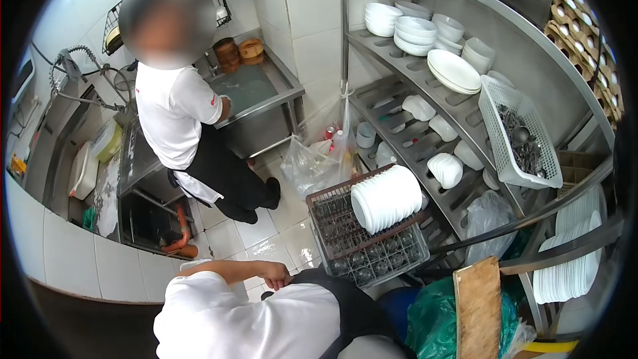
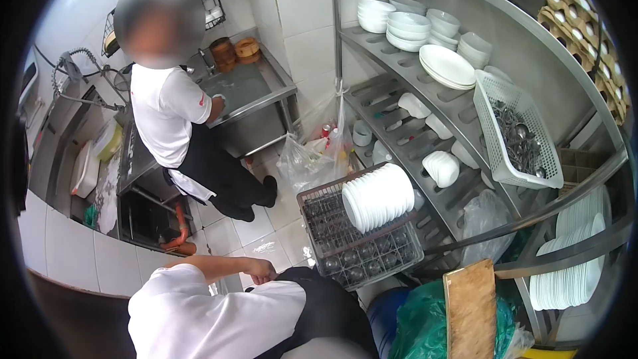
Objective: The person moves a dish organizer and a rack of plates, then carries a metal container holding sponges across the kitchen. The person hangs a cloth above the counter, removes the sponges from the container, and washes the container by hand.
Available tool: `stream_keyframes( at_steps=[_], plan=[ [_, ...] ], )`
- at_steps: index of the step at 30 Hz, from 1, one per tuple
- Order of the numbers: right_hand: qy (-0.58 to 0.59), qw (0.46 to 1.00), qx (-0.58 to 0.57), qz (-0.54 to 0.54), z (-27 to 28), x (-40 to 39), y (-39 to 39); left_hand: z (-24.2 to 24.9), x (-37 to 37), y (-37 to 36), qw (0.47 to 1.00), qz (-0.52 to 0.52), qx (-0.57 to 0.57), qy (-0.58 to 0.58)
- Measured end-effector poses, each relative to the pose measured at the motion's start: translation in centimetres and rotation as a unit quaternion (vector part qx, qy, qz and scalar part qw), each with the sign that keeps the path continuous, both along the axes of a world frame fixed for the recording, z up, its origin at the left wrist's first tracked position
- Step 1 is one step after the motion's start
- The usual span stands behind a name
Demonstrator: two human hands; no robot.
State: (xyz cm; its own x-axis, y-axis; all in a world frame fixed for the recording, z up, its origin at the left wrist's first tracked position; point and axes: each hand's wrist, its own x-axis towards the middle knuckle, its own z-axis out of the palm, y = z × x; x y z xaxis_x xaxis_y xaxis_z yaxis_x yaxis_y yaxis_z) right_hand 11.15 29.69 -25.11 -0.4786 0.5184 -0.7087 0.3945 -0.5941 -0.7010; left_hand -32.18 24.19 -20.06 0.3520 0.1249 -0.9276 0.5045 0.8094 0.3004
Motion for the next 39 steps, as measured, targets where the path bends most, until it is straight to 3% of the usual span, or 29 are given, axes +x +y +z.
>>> stream_keyframes(
  at_steps=[1, 4, 8, 12, 15, 17, 19, 20, 22, 23, 26, 27, 28, 30, 32, 33, 36, 38, 39],
  plan=[
    [-0.001, 1.0, 0.0, 0.001, 0.0, 0.1, 0.0, 0.7, 0.8, -0.4, 0.998, 0.004, 0.047, 0.049],
    [-0.005, 1.0, -0.004, 0.004, 0.2, 0.3, 0.0, 1.8, 1.7, 0.1, 0.997, 0.07, 0.031, 0.009],
    [-0.007, 1.0, -0.006, 0.007, 0.4, 0.4, 0.1, 1.5, 3.3, 1.7, 0.991, 0.084, 0.108, 0.002],
    [-0.009, 1.0, -0.008, 0.013, 0.5, 0.5, 0.3, -0.5, 5.8, 3.7, 0.953, -0.075, 0.292, 0.03],
    [-0.008, 1.0, -0.01, 0.015, 0.5, 0.5, 0.1, -5.7, 8.9, 5.2, 0.871, -0.188, 0.449, -0.063],
    [-0.006, 1.0, -0.009, 0.013, 0.5, 0.6, 0.0, -7.3, 12.5, 7.1, 0.888, -0.244, 0.377, -0.101],
    [-0.001, 1.0, -0.007, 0.012, 0.5, 0.7, -0.3, -4.8, 16.1, 6.8, 0.918, -0.13, 0.343, -0.15],
    [0.002, 1.0, -0.005, 0.013, 0.4, 0.7, -0.4, -4.8, 17.4, 7.3, 0.907, -0.149, 0.338, -0.204],
    [0.01, 1.0, -0.003, 0.015, 0.6, 0.9, -0.8, -4.6, 18.9, 8.2, 0.873, -0.189, 0.322, -0.312],
    [0.016, 1.0, -0.001, 0.014, 0.5, 1.2, -1.3, -5.6, 18.6, 8.5, 0.826, -0.23, 0.392, -0.334],
    [0.036, 0.999, 0.009, 0.006, 1.1, 1.8, -3.1, -11.8, 17.7, 8.8, 0.635, -0.358, 0.542, -0.419],
    [0.041, 0.999, 0.006, 0.001, 1.6, 1.8, -3.7, -13.0, 17.0, 8.5, 0.625, -0.343, 0.562, -0.419],
    [0.04, 0.999, -0.009, -0.009, 2.3, 2.0, -4.3, -19.2, 15.9, 7.8, 0.608, -0.36, 0.558, -0.435],
    [0.043, 0.999, -0.028, -0.015, 2.4, 2.2, -3.5, -2.5, 16.4, 8.1, 0.865, -0.273, 0.373, -0.194],
    [0.025, 0.994, 0.094, 0.047, 0.5, 3.1, -3.5, -3.7, 15.7, 7.5, 0.893, -0.226, 0.372, -0.116],
    [0.011, 0.983, 0.163, 0.079, 0.3, 3.6, -3.5, -4.0, 15.3, 7.6, 0.901, -0.203, 0.375, -0.075],
    [-0.012, 0.977, 0.212, -0.016, 2.2, 4.6, -4.0, -4.6, 13.9, 7.1, 0.88, -0.218, 0.417, 0.063],
    [-0.014, 0.973, 0.2, -0.114, 5.2, 4.7, -4.1, -7.2, 11.7, 6.7, 0.773, -0.402, 0.485, 0.077],
    [-0.014, 0.967, 0.197, -0.16, 7.0, 4.8, -3.7, -10.5, 9.5, 6.1, 0.72, -0.44, 0.535, 0.046]
  ],
)
